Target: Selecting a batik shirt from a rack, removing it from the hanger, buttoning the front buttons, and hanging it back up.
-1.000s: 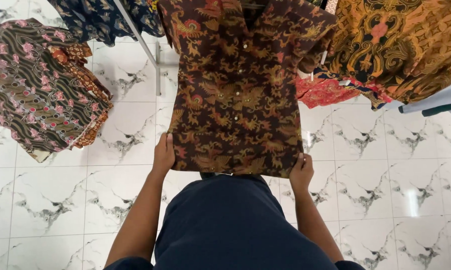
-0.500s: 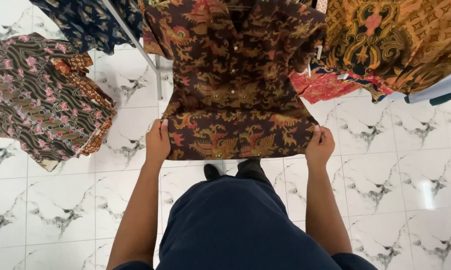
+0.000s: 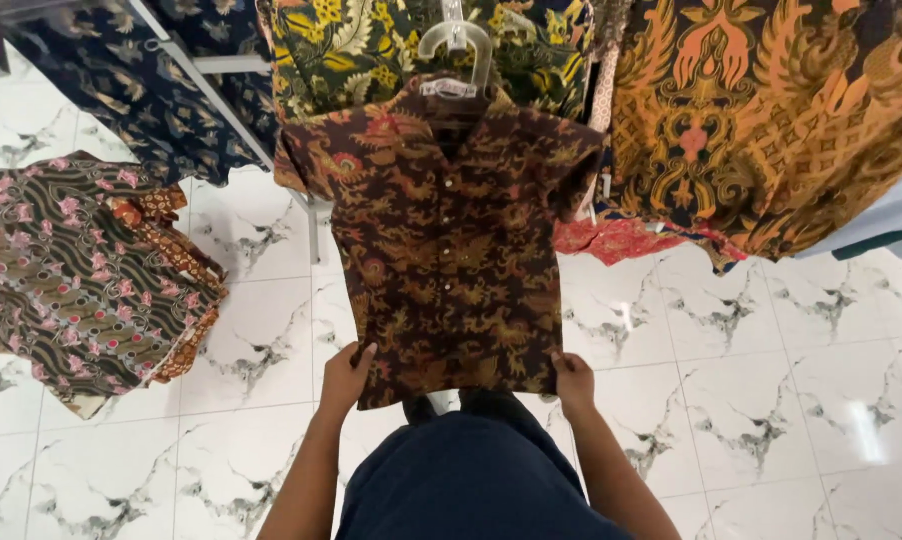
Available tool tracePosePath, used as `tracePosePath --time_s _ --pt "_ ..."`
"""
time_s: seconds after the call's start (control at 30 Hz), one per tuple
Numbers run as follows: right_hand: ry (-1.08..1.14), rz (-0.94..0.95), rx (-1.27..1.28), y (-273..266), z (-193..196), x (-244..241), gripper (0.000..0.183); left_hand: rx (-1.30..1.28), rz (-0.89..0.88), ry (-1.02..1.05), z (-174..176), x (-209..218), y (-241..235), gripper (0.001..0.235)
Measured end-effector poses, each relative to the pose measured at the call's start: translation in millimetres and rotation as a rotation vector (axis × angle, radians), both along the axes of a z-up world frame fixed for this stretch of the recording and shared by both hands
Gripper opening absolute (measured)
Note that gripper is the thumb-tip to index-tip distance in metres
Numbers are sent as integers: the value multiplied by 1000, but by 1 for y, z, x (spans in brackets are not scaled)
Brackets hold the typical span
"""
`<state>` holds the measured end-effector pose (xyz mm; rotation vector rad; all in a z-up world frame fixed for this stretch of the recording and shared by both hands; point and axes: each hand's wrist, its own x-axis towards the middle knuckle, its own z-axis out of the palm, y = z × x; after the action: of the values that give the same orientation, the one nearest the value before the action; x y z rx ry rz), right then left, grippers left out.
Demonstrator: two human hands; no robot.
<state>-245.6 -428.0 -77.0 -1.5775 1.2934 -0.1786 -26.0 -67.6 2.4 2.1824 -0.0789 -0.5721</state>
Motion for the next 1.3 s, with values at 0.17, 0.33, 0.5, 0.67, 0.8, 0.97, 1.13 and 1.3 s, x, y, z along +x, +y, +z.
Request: tracePosePath --time_s 0.17,0.33,0.5,0.67,0.8,0.97,1.13,1.3 --pt "29 -34 70 -4 -13 24 35 37 -157 61 -11 15 -19 30" --pt "115 126 89 -32 -15 61 32 83 -124 93 17 30 -41 45" --pt "196 228 167 -68 3 117 18 107 2 59 -44 55 -65 66" --pt "210 437 64 -109 10 167 17 5 54 -295 -43 90 -112 52" --pt "107 564 -130 -132 21 196 18 -103 75 -565 2 120 -151 36" --pt "-384 652 -511 -145 75 224 24 -144 234 -684 70 143 -178 35" --pt "-698 548 -789 -129 210 265 20 -61 209 -1034 112 169 -166 32" --pt "-814 574 -1133 -118 270 307 37 -12 169 -1062 154 212 -137 35"
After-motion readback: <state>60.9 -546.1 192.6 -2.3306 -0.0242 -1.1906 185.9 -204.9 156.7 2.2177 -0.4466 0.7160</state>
